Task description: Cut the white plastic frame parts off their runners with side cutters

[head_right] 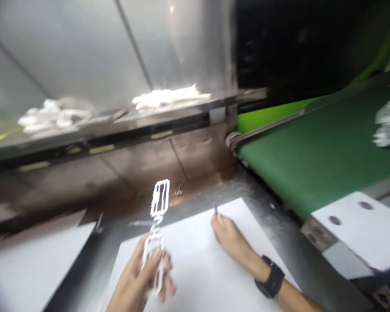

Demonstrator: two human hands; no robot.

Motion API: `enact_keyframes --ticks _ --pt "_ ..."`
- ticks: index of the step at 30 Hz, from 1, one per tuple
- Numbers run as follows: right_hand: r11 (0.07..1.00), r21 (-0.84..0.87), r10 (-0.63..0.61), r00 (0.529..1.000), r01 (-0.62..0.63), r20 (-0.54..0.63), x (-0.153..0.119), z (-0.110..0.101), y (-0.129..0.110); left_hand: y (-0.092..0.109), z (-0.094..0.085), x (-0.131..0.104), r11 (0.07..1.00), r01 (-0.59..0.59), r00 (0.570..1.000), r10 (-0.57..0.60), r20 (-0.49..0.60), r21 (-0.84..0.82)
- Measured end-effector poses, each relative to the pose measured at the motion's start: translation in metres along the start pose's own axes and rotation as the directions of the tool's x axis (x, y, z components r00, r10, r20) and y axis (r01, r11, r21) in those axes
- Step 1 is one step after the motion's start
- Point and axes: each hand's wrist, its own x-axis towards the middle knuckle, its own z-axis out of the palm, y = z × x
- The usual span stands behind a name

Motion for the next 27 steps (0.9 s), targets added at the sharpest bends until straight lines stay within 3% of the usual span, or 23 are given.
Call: enact_keyframes --ticks 2,5,11,17,23,27 --pt "0.997 0.053 0.057 0.998 -0.058 0.022 -0.002 -0.006 0.006 -0.001 0.003 0.006 0.992 -0.026 0.994 0.039 0.104 -0.122" --pt "0.987 0.099 0.122 0.992 -0.125 0.040 -0.005 -0.015 0.007 -0.005 0.000 0.018 0.955 0.012 0.986 0.039 0.164 -0.297" --pt "0.972 0.149 0.173 0.983 -0.180 0.060 -0.018 -0.027 -0.010 -0.023 -0.006 0.026 0.794 0.189 0.967 -0.050 0.248 -0.577" --pt "0.965 0.186 0.157 0.975 -0.185 0.158 -0.026 -0.025 -0.019 -0.029 -0.010 0.026 0.691 0.306 0.943 -0.127 0.307 -0.655" --pt "0.943 0.268 0.150 0.971 -0.197 0.184 -0.031 -0.029 -0.028 -0.033 -0.010 0.029 0.623 0.347 0.935 -0.167 0.314 -0.701" --pt "0.960 0.196 0.159 0.965 -0.200 0.207 -0.032 -0.031 -0.030 -0.034 -0.008 0.029 0.604 0.378 0.923 -0.191 0.334 -0.702"
